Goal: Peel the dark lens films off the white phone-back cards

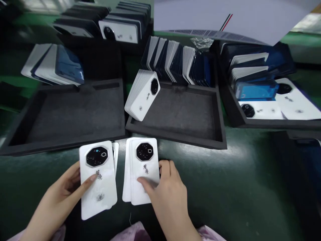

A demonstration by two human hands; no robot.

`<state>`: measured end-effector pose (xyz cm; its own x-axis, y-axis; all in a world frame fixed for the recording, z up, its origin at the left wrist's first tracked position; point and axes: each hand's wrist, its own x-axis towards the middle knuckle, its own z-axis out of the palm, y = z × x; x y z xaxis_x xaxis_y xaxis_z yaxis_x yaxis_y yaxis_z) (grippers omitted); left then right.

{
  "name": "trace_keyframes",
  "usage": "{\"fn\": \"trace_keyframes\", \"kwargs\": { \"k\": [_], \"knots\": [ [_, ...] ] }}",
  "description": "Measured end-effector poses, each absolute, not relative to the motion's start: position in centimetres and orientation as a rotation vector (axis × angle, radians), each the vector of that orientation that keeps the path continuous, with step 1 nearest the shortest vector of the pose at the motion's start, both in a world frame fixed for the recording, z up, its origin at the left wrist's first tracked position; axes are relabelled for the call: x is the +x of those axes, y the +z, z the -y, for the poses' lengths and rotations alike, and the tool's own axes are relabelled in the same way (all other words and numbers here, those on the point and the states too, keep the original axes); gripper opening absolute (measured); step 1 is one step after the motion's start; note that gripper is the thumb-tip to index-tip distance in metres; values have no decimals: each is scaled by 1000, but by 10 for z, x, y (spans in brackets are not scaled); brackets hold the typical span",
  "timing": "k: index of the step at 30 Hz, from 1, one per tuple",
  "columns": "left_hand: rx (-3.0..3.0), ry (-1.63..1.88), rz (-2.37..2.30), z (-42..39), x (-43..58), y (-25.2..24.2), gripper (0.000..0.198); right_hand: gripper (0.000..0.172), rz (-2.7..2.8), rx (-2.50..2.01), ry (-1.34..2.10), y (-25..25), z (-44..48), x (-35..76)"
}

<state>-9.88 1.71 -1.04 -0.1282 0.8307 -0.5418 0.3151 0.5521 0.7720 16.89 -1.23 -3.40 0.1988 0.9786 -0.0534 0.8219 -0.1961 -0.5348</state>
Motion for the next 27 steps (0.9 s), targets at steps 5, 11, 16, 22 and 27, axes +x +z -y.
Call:
{"fn": "trace_keyframes", "kwargs": {
  "k": [5,11,16,22,27],
  "knots": [
    [1243,525,-1892,-8,-100,-25,76,50,1608,-2066,650,-32,8,174],
    [1642,498,-2004,-1,-85,0,57,45,1479,-1908,921,-17,11,188],
    [1085,544,-1380,-1,-46,19,43,45,1435,-1691,1107,-7,20,182],
    [999,486,-1185,-12,-4,16,42,12,1459,-1643,735,-3,21,183],
    [1189,458,-1251,-3,7,13,40,27,1513,-1644,405,0,22,188]
  ]
}}
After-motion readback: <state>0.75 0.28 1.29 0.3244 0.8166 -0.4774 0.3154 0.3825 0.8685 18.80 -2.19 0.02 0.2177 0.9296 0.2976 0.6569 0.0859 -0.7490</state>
